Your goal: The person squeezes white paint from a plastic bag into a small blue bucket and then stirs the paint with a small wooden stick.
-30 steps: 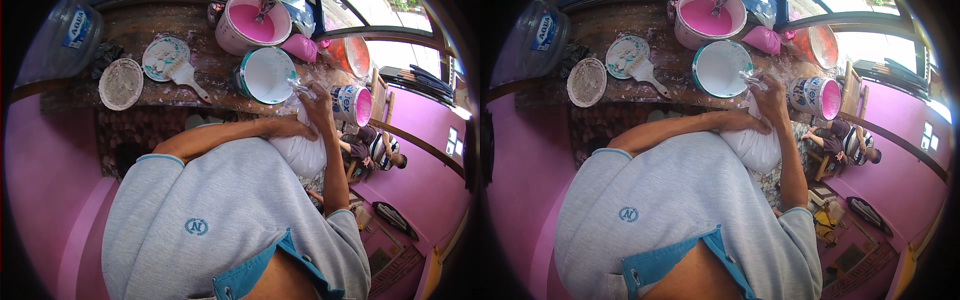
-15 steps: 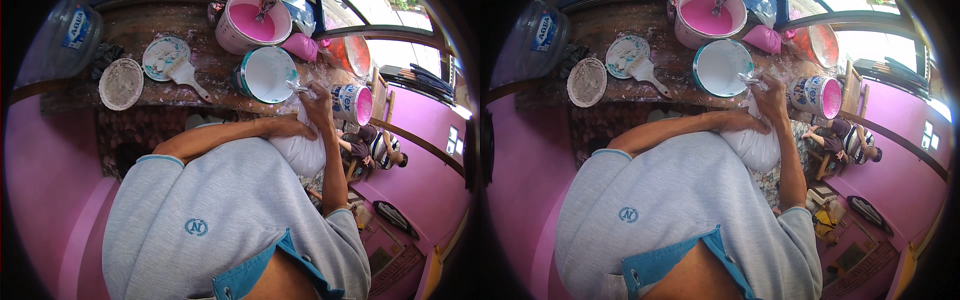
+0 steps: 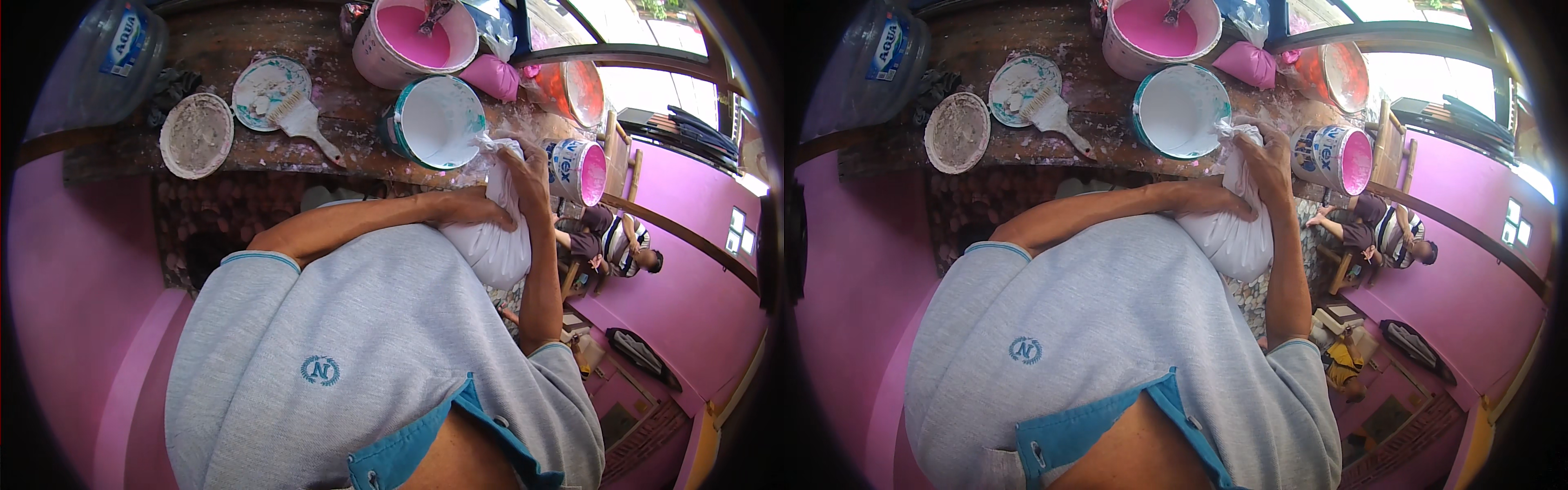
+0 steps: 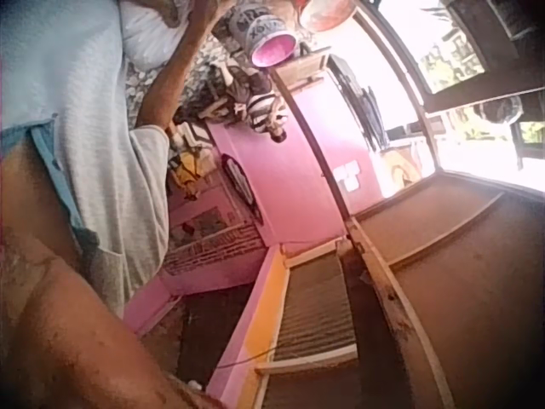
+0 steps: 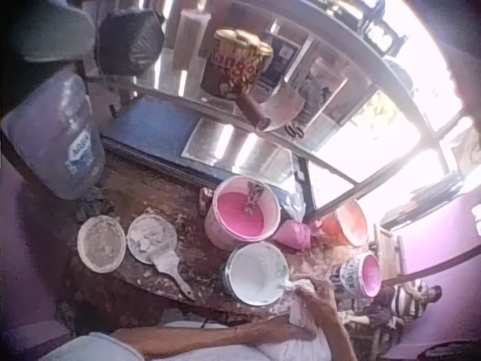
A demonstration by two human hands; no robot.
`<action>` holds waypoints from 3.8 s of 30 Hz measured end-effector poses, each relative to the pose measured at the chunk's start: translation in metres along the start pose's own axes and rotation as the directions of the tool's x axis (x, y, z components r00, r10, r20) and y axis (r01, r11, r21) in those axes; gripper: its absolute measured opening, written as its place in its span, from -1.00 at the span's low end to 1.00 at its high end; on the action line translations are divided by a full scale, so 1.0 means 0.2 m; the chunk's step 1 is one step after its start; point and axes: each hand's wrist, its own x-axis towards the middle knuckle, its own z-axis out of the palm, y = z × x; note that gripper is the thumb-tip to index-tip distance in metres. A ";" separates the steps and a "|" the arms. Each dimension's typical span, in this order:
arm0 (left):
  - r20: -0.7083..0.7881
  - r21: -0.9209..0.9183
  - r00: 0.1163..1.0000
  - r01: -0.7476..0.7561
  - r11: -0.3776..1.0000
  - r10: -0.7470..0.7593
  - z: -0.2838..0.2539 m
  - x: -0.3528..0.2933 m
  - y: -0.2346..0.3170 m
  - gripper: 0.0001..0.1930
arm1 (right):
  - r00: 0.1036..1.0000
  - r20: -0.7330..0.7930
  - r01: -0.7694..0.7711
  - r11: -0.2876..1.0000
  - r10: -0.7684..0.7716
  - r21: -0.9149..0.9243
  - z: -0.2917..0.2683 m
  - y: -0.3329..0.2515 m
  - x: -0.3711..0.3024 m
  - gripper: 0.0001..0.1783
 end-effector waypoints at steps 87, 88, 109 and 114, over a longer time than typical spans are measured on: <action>-0.417 0.764 0.900 0.271 0.585 0.129 -0.09 0.32 -0.32 -0.58 | 0.993 0.010 0.113 0.975 -0.117 0.190 -0.09 0.42 0.10 -0.82; -0.416 0.771 0.900 0.273 0.576 0.129 -0.10 0.35 -0.37 -0.58 | 0.988 -0.001 0.149 0.973 -0.151 0.177 -0.10 0.44 0.11 -0.80; -0.651 0.598 0.649 0.119 0.793 0.394 -0.06 0.52 -0.45 -0.52 | 0.995 0.054 0.100 0.889 -0.085 -0.446 -0.13 0.39 0.37 -0.64; -0.609 0.654 0.686 0.149 0.742 0.398 -0.09 0.54 -0.48 -0.58 | 0.995 0.026 0.093 0.870 -0.093 -0.484 -0.14 0.36 0.35 -0.62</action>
